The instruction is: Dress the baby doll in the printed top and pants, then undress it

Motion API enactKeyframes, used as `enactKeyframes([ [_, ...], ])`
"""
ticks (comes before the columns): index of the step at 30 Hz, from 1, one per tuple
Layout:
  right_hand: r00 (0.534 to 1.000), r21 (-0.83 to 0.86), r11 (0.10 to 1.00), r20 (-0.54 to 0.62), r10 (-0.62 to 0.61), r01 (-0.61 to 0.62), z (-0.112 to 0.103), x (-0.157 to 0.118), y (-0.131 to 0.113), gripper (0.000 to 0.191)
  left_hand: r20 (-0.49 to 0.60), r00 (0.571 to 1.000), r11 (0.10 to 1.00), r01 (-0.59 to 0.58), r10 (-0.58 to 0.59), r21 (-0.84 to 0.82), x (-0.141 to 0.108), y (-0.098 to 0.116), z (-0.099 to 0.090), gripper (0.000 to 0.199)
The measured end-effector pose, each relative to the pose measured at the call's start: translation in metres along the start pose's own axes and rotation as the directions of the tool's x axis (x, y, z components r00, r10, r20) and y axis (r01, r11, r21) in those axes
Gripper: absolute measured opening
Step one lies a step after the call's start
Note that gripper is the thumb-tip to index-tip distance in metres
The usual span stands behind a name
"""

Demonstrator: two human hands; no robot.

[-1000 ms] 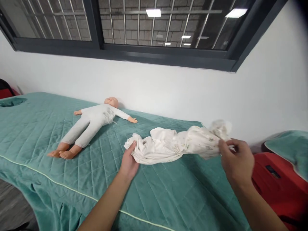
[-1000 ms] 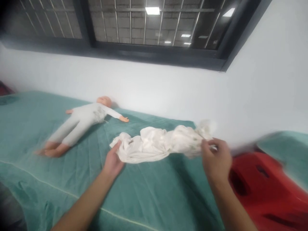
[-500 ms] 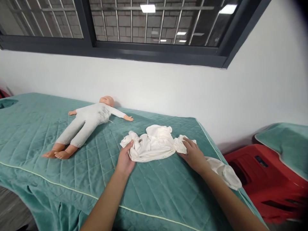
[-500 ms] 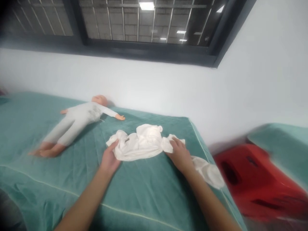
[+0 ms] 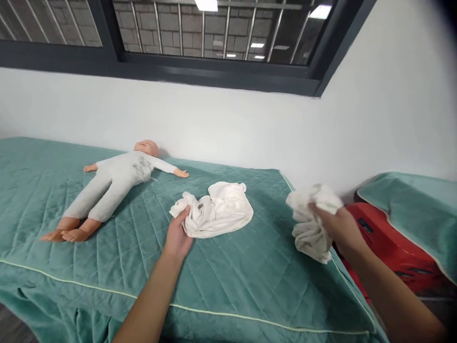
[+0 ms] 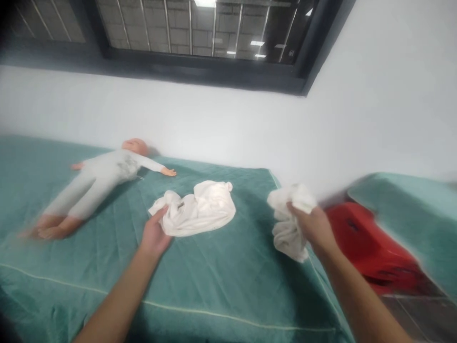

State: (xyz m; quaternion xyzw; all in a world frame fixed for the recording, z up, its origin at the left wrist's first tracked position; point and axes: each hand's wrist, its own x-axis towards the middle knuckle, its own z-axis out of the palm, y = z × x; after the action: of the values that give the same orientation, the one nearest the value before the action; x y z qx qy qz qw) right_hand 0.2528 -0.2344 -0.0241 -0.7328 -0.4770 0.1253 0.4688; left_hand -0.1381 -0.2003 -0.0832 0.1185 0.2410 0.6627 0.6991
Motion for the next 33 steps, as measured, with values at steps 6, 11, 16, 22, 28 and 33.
enactKeyframes([
  [6,0.863,-0.404,0.797,0.427,-0.269,0.448,-0.012,-0.031,0.065,0.06,0.005,1.0,1.0,-0.007,0.007,0.017,0.0,0.0,-0.001,0.022],
  [11,0.736,-0.267,0.767,0.574,-0.359,0.583,-0.02,-0.053,0.072,0.091,0.002,1.0,1.0,-0.007,0.006,0.029,0.001,-0.001,-0.003,0.025],
  [16,0.87,-0.243,0.858,0.331,-0.364,0.452,-0.004,-0.038,0.086,0.079,0.018,1.0,0.999,-0.002,0.001,0.044,0.001,-0.002,-0.005,0.033],
  [22,0.833,-0.21,0.826,0.327,-0.446,0.524,0.026,0.0,0.08,0.063,0.021,1.0,0.999,-0.012,0.012,0.036,0.001,-0.002,-0.004,0.028],
  [28,0.862,-0.177,0.875,0.339,-0.376,0.451,0.036,0.019,0.087,0.066,0.011,1.0,0.999,-0.013,0.013,0.048,0.001,-0.002,-0.004,0.021],
  [33,0.859,-0.166,0.862,0.291,-0.421,0.479,0.04,0.025,0.087,0.063,-0.001,1.0,0.998,-0.004,0.004,0.059,0.0,-0.001,-0.002,0.024],
])
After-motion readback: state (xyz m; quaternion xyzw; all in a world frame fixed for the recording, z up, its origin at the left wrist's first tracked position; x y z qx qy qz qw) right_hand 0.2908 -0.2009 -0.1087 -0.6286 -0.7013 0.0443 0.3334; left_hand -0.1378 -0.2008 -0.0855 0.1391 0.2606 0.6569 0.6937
